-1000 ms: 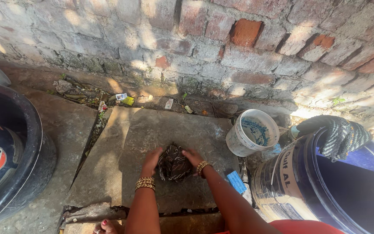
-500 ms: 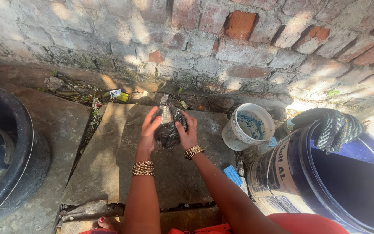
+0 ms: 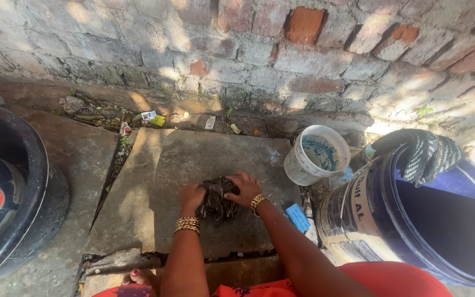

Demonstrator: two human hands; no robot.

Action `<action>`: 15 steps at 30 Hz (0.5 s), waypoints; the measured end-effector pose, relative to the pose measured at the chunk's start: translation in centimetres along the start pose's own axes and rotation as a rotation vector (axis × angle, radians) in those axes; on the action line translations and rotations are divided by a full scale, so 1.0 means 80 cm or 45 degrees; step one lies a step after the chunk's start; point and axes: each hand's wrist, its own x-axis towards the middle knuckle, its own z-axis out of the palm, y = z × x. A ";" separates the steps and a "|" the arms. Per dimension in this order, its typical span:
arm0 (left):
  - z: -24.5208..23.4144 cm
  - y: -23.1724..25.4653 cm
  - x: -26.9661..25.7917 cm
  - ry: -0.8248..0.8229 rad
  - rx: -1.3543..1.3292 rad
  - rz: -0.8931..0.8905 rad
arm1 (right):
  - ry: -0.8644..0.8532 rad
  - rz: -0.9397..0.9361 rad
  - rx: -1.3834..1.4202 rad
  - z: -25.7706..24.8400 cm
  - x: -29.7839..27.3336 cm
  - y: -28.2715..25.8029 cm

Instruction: The person washes dark fabrics by hand on a stone surface outdoors, repeatedly pouring water from a small bucket over the items, scrubbing them by hand, and rinsing them before placing the bucket into a larger blue container.

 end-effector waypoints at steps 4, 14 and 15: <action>-0.027 -0.021 0.008 0.443 -0.691 0.015 | 0.357 0.313 0.778 -0.010 0.001 0.037; -0.007 -0.006 -0.019 0.196 -0.718 -0.233 | 0.478 0.680 0.788 0.027 0.012 0.025; 0.007 0.014 -0.028 0.017 -0.656 -0.240 | 0.342 0.624 0.749 0.038 0.015 0.012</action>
